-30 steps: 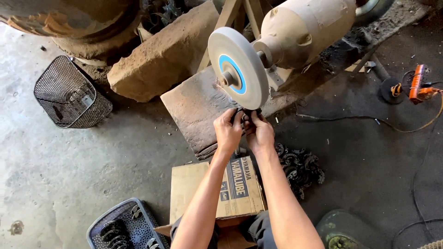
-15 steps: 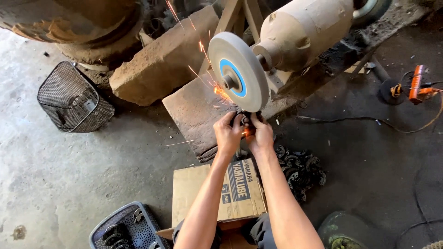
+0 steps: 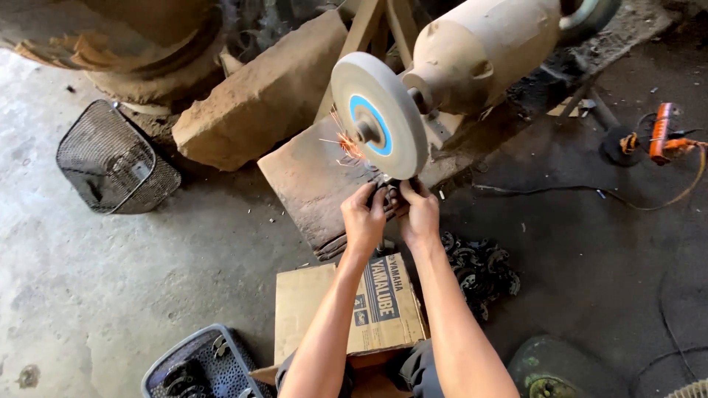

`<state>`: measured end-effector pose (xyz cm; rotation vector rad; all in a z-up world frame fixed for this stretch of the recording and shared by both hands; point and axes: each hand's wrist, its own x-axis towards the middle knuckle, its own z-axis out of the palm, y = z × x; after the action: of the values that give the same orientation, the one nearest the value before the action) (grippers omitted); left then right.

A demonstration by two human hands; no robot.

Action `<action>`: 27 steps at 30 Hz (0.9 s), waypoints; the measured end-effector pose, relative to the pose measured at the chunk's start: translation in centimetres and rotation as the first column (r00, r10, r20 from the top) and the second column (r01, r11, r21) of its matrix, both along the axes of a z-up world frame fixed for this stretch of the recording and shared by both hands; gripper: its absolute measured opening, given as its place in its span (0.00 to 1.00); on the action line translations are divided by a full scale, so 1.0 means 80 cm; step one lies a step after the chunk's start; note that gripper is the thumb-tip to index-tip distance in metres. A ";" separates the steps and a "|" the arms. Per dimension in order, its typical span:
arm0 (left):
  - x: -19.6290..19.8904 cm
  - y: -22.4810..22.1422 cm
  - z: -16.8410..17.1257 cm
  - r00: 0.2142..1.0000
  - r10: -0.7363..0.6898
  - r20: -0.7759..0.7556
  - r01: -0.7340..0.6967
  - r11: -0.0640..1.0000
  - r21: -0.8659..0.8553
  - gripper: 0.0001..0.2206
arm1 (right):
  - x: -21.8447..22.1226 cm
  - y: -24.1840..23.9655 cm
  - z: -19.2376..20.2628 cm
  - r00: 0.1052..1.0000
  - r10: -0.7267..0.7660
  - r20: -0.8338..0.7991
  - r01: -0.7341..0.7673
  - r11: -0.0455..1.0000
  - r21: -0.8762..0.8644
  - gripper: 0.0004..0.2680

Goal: Grinding the surface of motorcycle brake shoes using a bench grinder.

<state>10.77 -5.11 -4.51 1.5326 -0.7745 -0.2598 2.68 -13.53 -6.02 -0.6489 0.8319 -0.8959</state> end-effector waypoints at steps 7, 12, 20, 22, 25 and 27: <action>0.013 0.012 -0.012 0.995 -0.097 0.017 0.095 0.989 0.115 0.05 | 0.010 -0.006 -0.002 1.000 0.013 -0.017 -0.014 0.996 -0.084 0.05; 0.013 0.009 -0.014 0.995 -0.097 0.038 0.092 0.988 0.125 0.06 | 0.007 -0.004 0.006 0.998 0.037 -0.040 -0.042 0.992 -0.123 0.04; 0.011 0.017 0.001 0.996 -0.047 0.074 0.038 0.993 0.111 0.07 | 0.015 -0.001 0.007 0.999 0.018 -0.047 -0.022 0.996 -0.087 0.05; 0.010 0.013 0.000 0.996 -0.046 0.071 0.039 0.995 0.092 0.08 | 0.015 -0.003 0.003 0.999 -0.003 -0.037 0.001 0.997 -0.074 0.04; 0.008 -0.001 0.015 0.995 -0.050 0.083 0.046 0.998 0.052 0.08 | 0.011 -0.008 0.001 0.998 -0.055 -0.029 0.053 0.997 -0.064 0.04; 0.008 -0.008 0.018 0.994 -0.050 0.096 0.048 0.998 0.031 0.08 | 0.011 -0.014 -0.001 0.996 -0.081 -0.031 0.078 0.995 -0.067 0.04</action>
<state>11.43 -5.76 -3.09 1.5642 -0.8891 -0.2352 3.58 -14.62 -6.12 -0.6937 0.8663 -0.9899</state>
